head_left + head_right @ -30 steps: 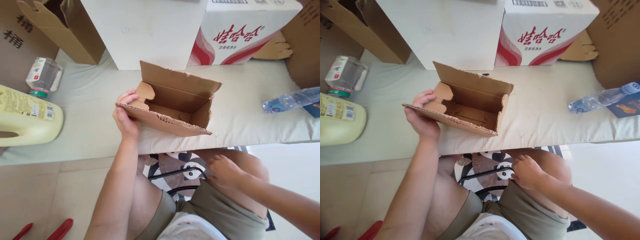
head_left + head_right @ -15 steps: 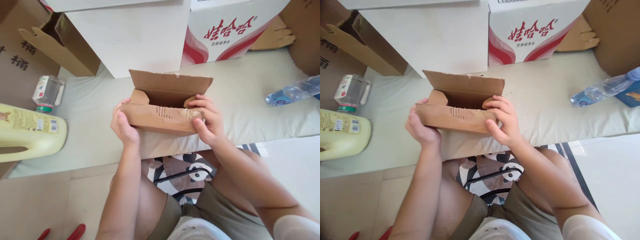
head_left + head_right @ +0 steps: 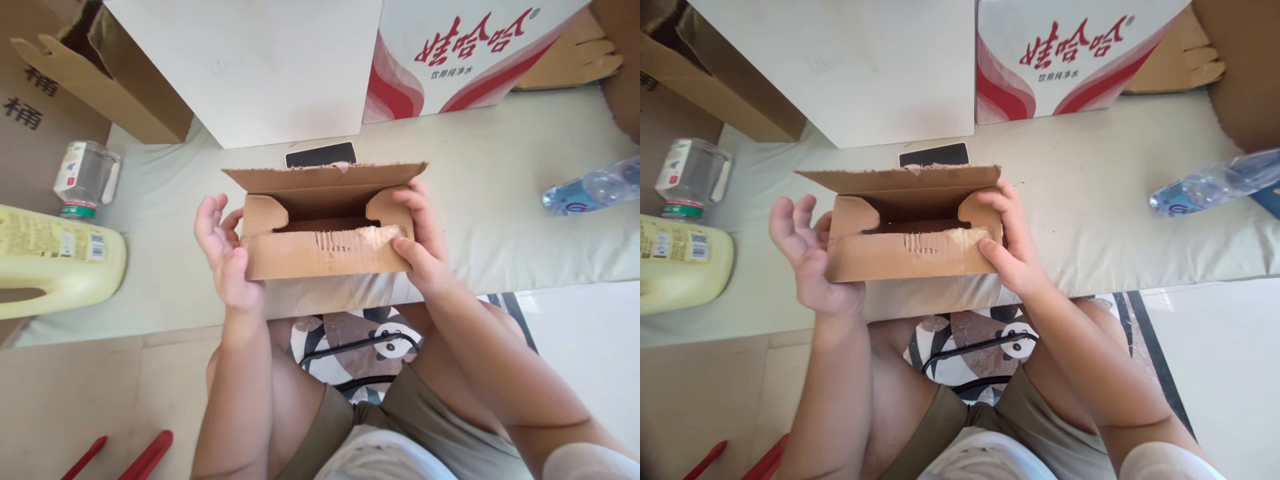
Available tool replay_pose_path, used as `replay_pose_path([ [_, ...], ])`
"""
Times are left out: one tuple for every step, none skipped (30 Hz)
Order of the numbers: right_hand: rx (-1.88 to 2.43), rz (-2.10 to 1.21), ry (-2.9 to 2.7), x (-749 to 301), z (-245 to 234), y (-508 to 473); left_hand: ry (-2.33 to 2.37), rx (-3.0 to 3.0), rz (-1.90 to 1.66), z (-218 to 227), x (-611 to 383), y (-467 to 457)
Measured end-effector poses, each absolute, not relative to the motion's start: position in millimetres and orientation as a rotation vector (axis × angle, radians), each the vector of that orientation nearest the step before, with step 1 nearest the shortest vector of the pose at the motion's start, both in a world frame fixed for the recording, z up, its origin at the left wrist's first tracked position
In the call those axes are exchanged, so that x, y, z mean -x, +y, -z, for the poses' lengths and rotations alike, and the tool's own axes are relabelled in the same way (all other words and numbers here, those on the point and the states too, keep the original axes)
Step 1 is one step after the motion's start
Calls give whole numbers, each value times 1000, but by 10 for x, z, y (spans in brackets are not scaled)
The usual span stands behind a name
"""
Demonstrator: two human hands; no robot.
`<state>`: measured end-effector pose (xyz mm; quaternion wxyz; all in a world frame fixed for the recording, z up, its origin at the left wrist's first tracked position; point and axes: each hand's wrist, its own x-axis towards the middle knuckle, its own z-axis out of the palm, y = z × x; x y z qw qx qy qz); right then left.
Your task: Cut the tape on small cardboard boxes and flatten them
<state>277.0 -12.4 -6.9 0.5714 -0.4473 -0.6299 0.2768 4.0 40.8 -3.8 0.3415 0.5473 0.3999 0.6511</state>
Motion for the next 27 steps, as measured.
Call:
replay_pose_path([
  [1023,-643,-1452,-2754,74,-141,964,-1432,-1672,35,-37,391],
  [995,-647,-1431,-2737,78,-155,876,-1430,-1666,33,-37,373],
  [979,-661,-1422,-2724,79,-165,804,-1421,-1667,32,-38,358],
  [983,-680,-1430,-2716,77,-171,778,-1416,-1661,31,-42,346],
  [999,-698,-1452,-2714,73,-174,770,-1407,-1660,31,-46,338],
  [1012,-707,-1470,-2717,69,-175,771,-1398,-1660,32,-50,335],
  [1019,-714,-1483,-2723,64,-173,779,-1389,-1658,34,-54,337],
  [1021,-721,-1487,-2730,60,-170,792,-1381,-1651,36,-57,341],
  [1019,-727,-1483,-2736,57,-166,806,-1372,-1642,37,-58,348],
  [1012,-728,-1476,-2740,55,-162,821,-1366,-1635,37,-59,354],
  [1004,-724,-1471,-2741,54,-160,837,-1367,-1635,37,-57,360],
  [1000,-717,-1469,-2740,52,-161,854,-1379,-1636,35,-55,364],
  [1000,-708,-1472,-2737,51,-164,872,-1407,-1637,32,-52,367],
  [1006,-697,-1477,-2732,48,-170,893,-1445,-1637,30,-47,368],
  [1018,-687,-1481,-2728,43,-178,913,-1487,-1638,28,-42,369],
  [1036,-681,-1485,-2725,38,-186,933,-1522,-1635,26,-38,371],
  [1057,-676,-1486,-2722,31,-195,950,-1545,-1631,25,-34,373],
  [1075,-672,-1485,-2722,24,-203,965,-1552,-1628,25,-33,377],
  [1091,-671,-1482,-2724,16,-209,977,-1541,-1631,26,-34,383],
  [1104,-674,-1478,-2727,9,-213,991,-1519,-1630,27,-38,391],
  [1118,-681,-1472,-2732,2,-214,1011,-1492,-1628,28,-44,401],
  [1128,-690,-1465,-2738,-3,-214,1037,-1464,-1624,29,-53,411],
  [1134,-703,-1458,-2746,-7,-212,1063,-1440,-1621,30,-62,421],
  [1137,-719,-1452,-2754,-10,-209,1088,-1420,-1618,30,-71,430],
  [1137,-735,-1448,-2761,-10,-206,1106,-1408,-1616,29,-78,437],
  [1134,-748,-1443,-2767,-8,-201,1116,-1399,-1614,27,-84,443],
  [1130,-755,-1439,-2771,-3,-196,1118,-1393,-1613,25,-88,445],
])
